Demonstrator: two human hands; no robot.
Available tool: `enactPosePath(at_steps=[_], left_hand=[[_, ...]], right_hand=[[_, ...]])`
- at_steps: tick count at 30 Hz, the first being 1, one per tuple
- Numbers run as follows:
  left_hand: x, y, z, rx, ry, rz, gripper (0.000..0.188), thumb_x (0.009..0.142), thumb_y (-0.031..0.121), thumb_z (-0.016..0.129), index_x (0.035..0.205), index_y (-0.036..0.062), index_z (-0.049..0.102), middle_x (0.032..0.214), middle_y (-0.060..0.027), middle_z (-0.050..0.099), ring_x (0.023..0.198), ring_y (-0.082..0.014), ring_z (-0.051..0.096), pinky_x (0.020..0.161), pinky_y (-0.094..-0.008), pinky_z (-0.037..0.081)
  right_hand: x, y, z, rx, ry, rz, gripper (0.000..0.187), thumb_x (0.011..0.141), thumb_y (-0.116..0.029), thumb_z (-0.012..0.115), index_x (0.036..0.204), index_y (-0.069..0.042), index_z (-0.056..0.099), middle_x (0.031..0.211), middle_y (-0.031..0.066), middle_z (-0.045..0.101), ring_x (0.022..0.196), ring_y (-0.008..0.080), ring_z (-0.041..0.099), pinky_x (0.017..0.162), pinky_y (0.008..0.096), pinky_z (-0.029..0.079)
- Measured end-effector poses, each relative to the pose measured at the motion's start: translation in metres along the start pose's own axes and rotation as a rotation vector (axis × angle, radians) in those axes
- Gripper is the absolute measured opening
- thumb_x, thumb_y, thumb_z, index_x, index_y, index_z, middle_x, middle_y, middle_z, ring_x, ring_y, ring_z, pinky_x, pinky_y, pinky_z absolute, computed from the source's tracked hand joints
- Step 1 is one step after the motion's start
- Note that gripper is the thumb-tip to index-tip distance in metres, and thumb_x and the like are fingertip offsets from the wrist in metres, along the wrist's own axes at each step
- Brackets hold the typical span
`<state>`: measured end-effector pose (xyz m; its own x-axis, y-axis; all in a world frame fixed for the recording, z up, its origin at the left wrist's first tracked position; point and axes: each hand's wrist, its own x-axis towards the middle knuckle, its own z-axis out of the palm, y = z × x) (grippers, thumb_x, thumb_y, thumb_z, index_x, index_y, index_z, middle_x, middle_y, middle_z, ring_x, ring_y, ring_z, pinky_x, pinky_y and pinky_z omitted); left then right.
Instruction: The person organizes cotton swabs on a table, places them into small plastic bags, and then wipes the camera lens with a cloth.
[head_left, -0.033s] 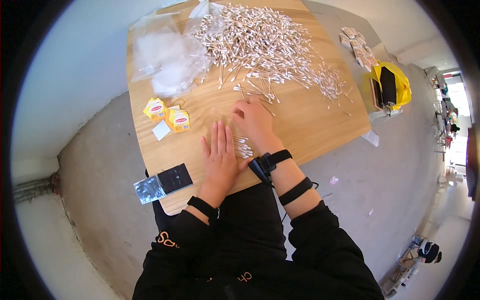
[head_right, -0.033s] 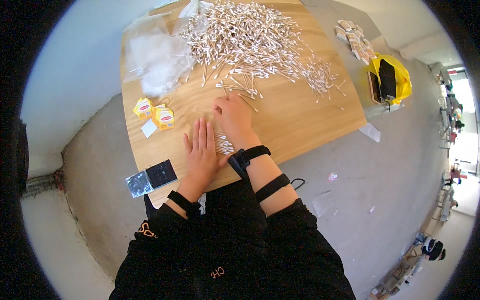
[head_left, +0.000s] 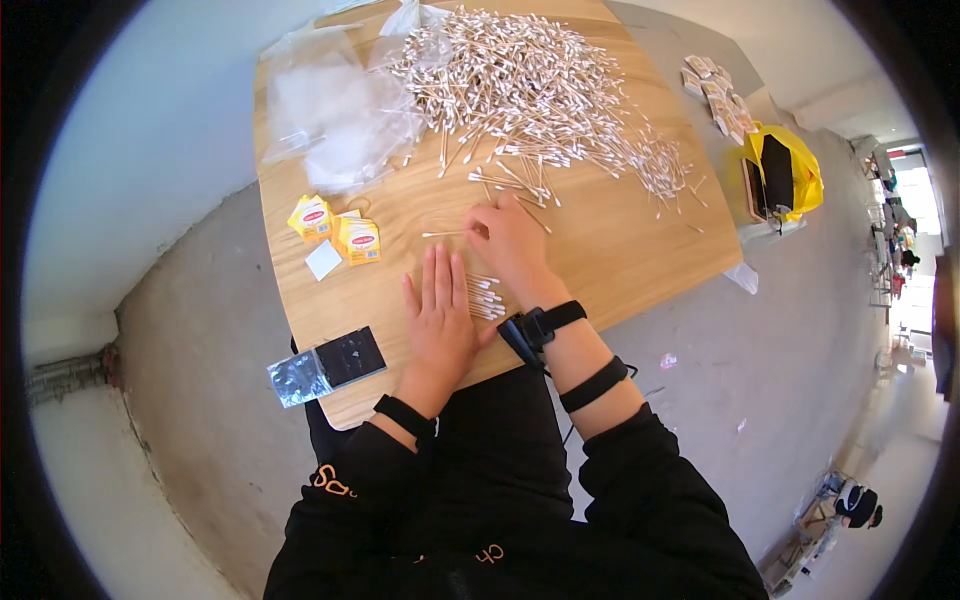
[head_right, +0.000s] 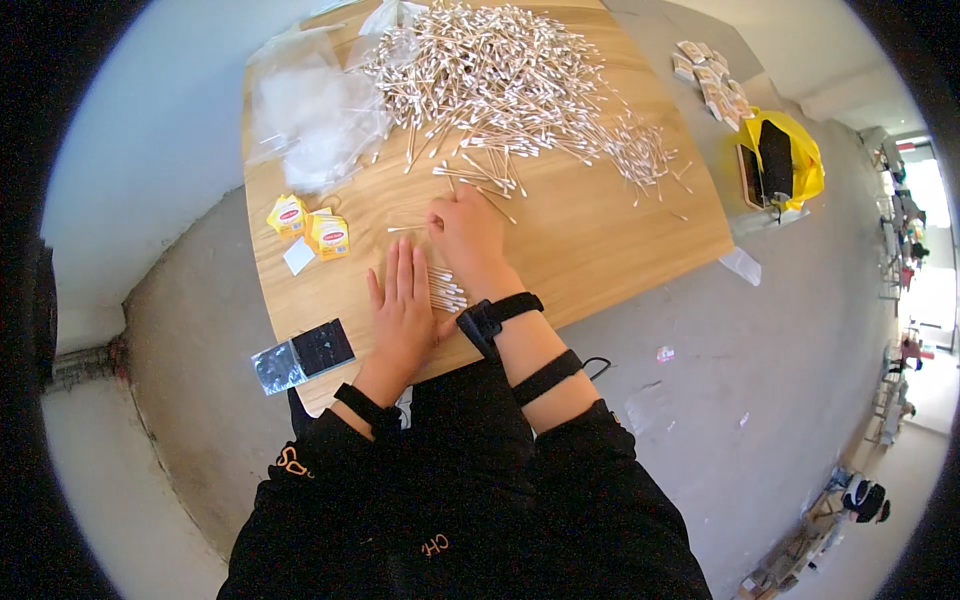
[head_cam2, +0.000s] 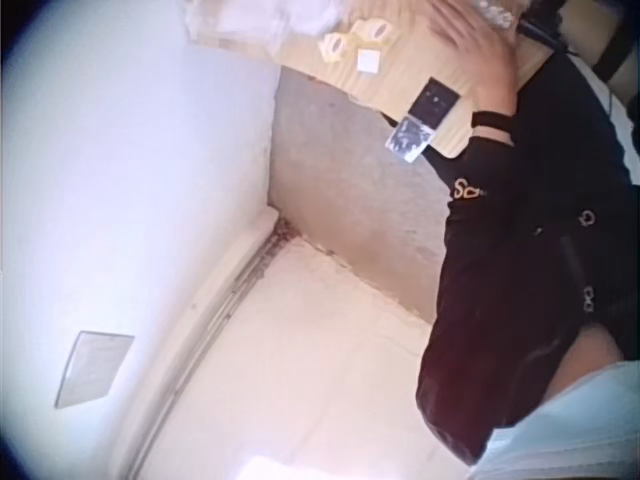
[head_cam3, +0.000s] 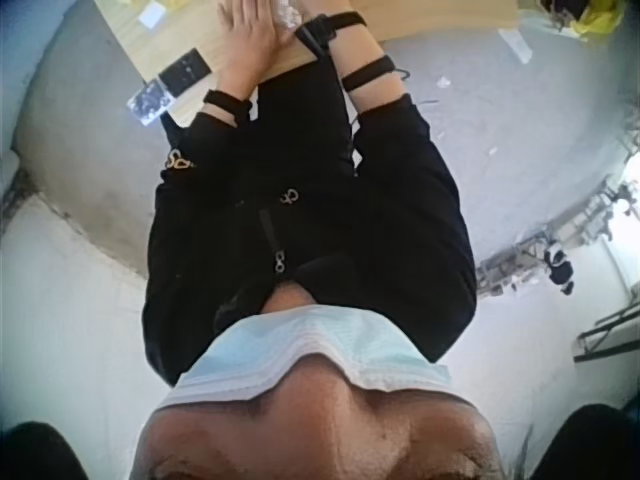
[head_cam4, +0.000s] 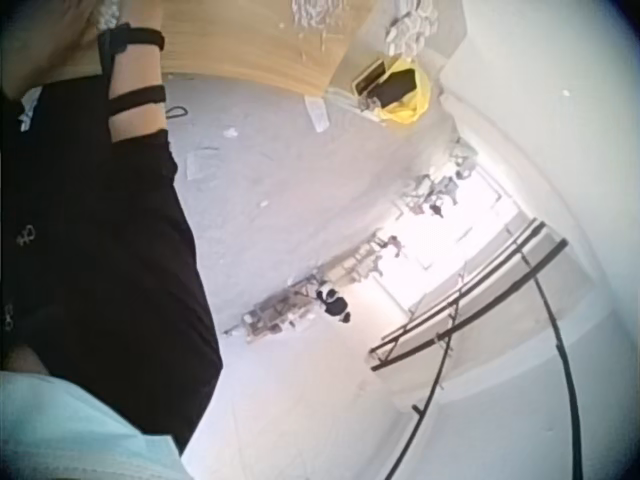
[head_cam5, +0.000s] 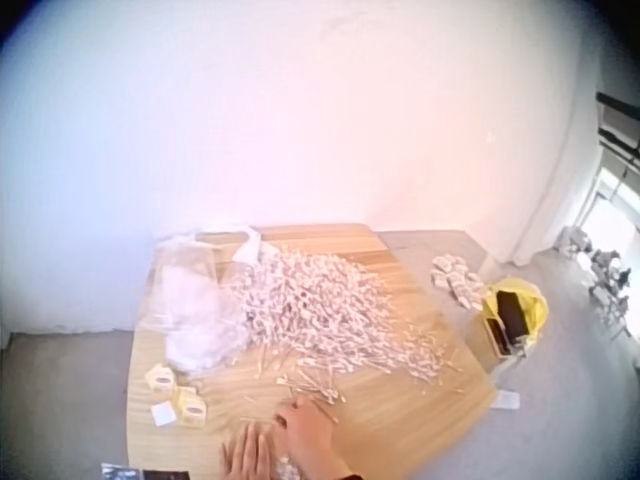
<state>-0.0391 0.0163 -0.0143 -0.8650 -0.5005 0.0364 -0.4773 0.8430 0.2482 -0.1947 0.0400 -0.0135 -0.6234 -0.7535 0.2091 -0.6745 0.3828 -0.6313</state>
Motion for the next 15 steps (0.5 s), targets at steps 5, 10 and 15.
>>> enactPosePath(at_steps=[5,10,15], left_hand=[[-0.013,-0.008,0.002,-0.087,0.085,-0.015,0.103,0.070,0.057,0.065,0.141,-0.0059,0.026,0.151,-0.0206,0.021,0.142,-0.0327,0.017,0.111,-0.0569,0.011],[0.000,-0.009,0.002,-0.038,0.062,0.146,0.102,0.070,0.059,0.063,0.141,-0.0054,0.028,0.151,-0.0203,0.022,0.142,-0.0317,0.017,0.112,-0.0548,0.011],[0.000,0.001,-0.001,-0.022,-0.035,0.115,0.101,0.067,0.058,0.067,0.140,-0.0026,0.032,0.151,-0.0191,0.023,0.141,-0.0308,0.019,0.112,-0.0529,0.014]], right_hand=[[-0.026,0.003,-0.028,-0.012,-0.370,-0.010,0.017,0.077,-0.020,0.069,0.090,-0.012,0.066,0.090,0.0096,0.057,0.074,0.0228,0.059,0.066,0.0331,0.049],[-0.041,0.013,-0.028,0.118,0.074,0.352,0.027,0.074,-0.023,0.071,0.096,-0.012,0.063,0.095,0.0081,0.060,0.078,0.0254,0.060,0.066,0.0386,0.049],[-0.026,0.017,-0.010,-0.072,0.120,0.190,0.027,0.074,-0.021,0.072,0.098,-0.012,0.062,0.091,0.0073,0.059,0.080,0.0254,0.060,0.065,0.0371,0.049]])
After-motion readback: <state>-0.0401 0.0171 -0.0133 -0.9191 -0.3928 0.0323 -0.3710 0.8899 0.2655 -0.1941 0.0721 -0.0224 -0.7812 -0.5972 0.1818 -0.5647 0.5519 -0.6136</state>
